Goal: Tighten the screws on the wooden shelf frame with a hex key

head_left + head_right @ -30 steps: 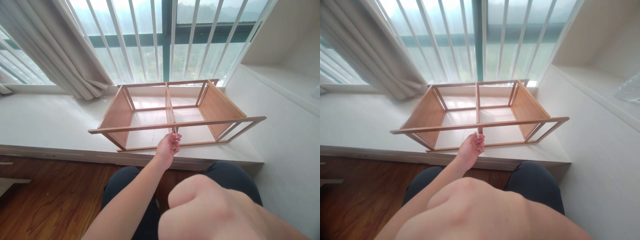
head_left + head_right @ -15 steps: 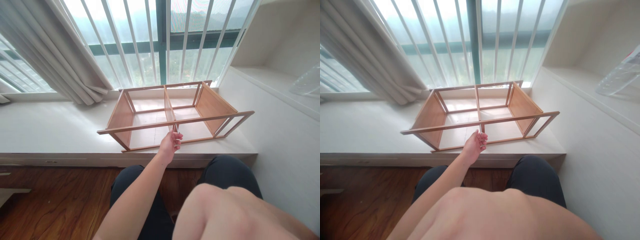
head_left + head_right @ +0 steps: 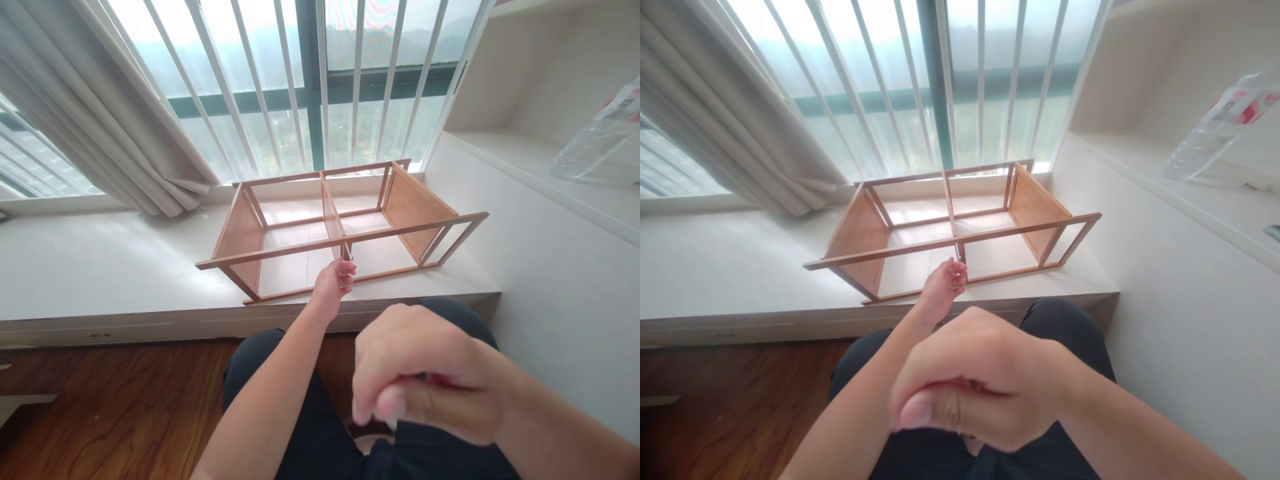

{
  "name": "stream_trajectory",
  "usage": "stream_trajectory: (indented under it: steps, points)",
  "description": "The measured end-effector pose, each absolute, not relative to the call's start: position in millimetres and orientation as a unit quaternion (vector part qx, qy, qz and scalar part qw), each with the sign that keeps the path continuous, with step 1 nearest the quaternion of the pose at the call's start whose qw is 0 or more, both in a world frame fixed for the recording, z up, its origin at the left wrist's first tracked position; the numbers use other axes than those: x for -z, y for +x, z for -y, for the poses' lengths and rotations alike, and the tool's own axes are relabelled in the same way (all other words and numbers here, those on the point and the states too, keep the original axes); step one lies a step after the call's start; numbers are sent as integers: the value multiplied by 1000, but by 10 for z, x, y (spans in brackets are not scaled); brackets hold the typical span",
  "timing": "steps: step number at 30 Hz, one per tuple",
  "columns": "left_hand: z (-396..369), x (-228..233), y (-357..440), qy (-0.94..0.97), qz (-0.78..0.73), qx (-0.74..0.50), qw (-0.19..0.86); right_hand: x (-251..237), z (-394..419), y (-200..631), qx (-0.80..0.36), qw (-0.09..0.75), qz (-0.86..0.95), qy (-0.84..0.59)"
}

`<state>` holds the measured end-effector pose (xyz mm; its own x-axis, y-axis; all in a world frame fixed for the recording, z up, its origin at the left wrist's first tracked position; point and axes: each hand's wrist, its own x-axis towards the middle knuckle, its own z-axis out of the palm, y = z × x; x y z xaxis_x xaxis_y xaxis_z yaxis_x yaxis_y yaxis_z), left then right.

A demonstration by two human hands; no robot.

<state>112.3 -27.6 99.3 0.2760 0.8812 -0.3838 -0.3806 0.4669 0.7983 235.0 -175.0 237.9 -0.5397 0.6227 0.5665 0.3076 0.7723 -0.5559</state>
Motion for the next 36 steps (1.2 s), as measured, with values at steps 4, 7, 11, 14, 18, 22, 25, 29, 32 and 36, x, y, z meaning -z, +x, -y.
stream_trajectory:
  steps: [4, 7, 11, 14, 18, 22, 25, 29, 32, 36]
  points:
    - [300, -982, 1093, 320, -420, -429, 733, -2002, 1650, 2910, -251, 197, 839, -440]
    - [323, -974, 1081, 331, -417, -429, 730, -1542, 1754, 3540, -167, 137, 744, -632]
    - [331, -972, 1079, 331, -415, -433, 728, -1144, 1932, 4100, -337, -24, 607, -719]
    - [329, -1007, 1093, 325, -405, -439, 733, -1040, 1937, 4156, -340, -53, 509, -789]
    - [356, -1108, 1130, 318, -370, -441, 753, -1054, 1822, 4058, -193, -54, 481, -854]
    - [396, -1177, 1164, 310, -334, -438, 775, -1299, 1792, 3799, -187, -87, 535, -819]
    - [413, -1185, 1181, 301, -317, -441, 784, -1663, 1866, 3405, -189, -65, 632, -749]
    - [423, -1200, 1193, 288, -301, -462, 783, -2262, 1996, 2826, -152, -36, 766, -623]
    - [421, -1227, 1197, 287, -294, -473, 779, -2648, 2039, 2494, -136, -39, 837, -528]
    - [398, -1239, 1207, 296, -289, -479, 774, -2886, 2015, 2218, -169, -6, 873, -458]
